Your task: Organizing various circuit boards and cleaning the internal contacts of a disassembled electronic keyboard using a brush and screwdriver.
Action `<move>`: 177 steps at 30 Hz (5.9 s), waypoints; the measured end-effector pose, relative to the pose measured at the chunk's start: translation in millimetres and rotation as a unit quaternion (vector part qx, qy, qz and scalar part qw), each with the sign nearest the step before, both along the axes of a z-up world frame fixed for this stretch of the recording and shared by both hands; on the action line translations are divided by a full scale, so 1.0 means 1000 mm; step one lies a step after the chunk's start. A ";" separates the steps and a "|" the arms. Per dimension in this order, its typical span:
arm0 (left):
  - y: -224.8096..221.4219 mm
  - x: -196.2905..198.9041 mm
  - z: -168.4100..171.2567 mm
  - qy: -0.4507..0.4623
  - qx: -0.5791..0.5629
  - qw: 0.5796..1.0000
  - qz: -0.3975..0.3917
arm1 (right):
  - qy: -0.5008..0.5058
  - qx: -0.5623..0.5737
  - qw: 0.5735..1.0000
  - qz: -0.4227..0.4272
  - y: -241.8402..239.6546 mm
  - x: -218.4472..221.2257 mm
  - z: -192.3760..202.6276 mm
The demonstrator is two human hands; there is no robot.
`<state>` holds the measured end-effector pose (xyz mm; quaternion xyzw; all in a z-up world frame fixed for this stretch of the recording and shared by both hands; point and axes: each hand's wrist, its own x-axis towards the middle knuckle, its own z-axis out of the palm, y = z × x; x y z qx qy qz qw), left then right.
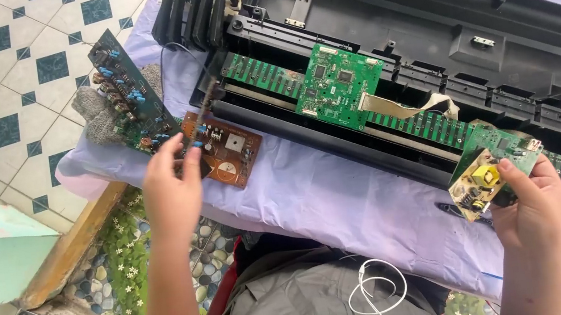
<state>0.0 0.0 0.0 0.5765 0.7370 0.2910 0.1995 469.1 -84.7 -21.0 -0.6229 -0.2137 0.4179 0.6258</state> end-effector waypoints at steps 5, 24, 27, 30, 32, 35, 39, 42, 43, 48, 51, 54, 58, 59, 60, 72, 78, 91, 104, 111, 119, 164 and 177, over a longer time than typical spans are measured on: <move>0.007 -0.029 0.019 -0.125 0.005 0.989 0.077 | 0.000 -0.019 1.000 -0.009 -0.004 -0.004 -0.002; 0.025 -0.054 -0.024 -0.184 0.139 0.962 0.147 | -0.088 0.015 0.960 0.266 0.070 -0.171 -0.015; 0.024 -0.056 -0.034 -0.140 0.104 0.975 0.137 | -0.167 -0.015 0.926 0.338 0.090 -0.203 -0.021; 0.018 -0.059 -0.030 -0.147 0.066 0.981 0.112 | -0.279 -0.026 0.885 0.371 0.110 -0.237 -0.044; 0.014 -0.056 -0.020 -0.149 0.053 0.982 0.106 | -0.297 -0.013 0.879 0.373 0.123 -0.260 -0.042; 0.009 -0.052 -0.007 -0.199 0.045 0.975 0.094 | -0.326 0.021 0.862 0.388 0.145 -0.283 -0.044; 0.009 -0.054 -0.008 -0.322 0.078 0.942 0.057 | -0.480 0.201 0.777 0.353 0.148 -0.295 -0.059; 0.010 -0.054 -0.030 -0.358 0.143 0.923 0.017 | -0.578 0.330 0.696 0.269 0.132 -0.293 -0.041; 0.009 -0.058 -0.042 -0.358 0.138 0.923 0.018 | -0.577 0.325 0.698 0.272 0.126 -0.293 -0.042; 0.008 -0.056 -0.042 -0.334 0.095 0.937 0.039 | -0.679 0.326 0.597 0.277 0.091 -0.292 -0.061; -0.006 -0.028 -0.005 -0.256 0.022 0.965 0.057 | -0.684 0.286 0.583 0.333 0.081 -0.290 -0.068; -0.009 -0.018 -0.030 -0.245 0.038 0.967 0.049 | -0.687 0.274 0.588 0.329 0.077 -0.290 -0.059; -0.008 -0.018 -0.052 -0.204 0.054 0.977 0.009 | -0.690 0.246 0.590 0.339 0.084 -0.284 -0.057; -0.006 -0.018 -0.054 -0.211 0.054 0.976 0.022 | -0.695 0.262 0.593 0.311 0.086 -0.282 -0.054; -0.004 -0.019 -0.055 -0.219 0.052 0.974 0.036 | -0.700 0.278 0.594 0.282 0.089 -0.279 -0.051; -0.017 -0.004 -0.076 -0.143 0.290 0.944 0.060 | -0.674 0.263 0.642 0.255 0.067 -0.265 -0.074; -0.030 0.026 -0.141 0.194 0.428 0.881 -0.055 | -0.659 0.250 0.676 0.214 0.063 -0.232 -0.066; -0.055 0.073 -0.082 -0.101 0.126 0.986 0.034 | -0.780 0.245 0.575 -0.029 0.090 -0.098 -0.051; 0.053 -0.024 -0.024 0.163 0.199 0.966 -0.038 | -0.713 0.221 0.665 0.001 0.080 -0.098 -0.051; 0.016 0.072 -0.043 0.007 0.436 0.874 -0.214 | -0.690 0.233 0.685 -0.012 0.083 -0.094 -0.059; 0.054 0.197 -0.062 -0.088 0.348 0.831 -0.426 | -0.747 0.121 0.653 0.020 0.097 -0.067 -0.033; -0.040 0.227 -0.065 -0.777 0.071 0.624 -0.046 | -0.036 0.172 0.983 0.060 0.000 -0.093 -0.072; -0.020 0.208 -0.094 -0.631 -0.266 0.700 -0.202 | -0.265 0.143 0.949 0.088 -0.028 -0.079 -0.042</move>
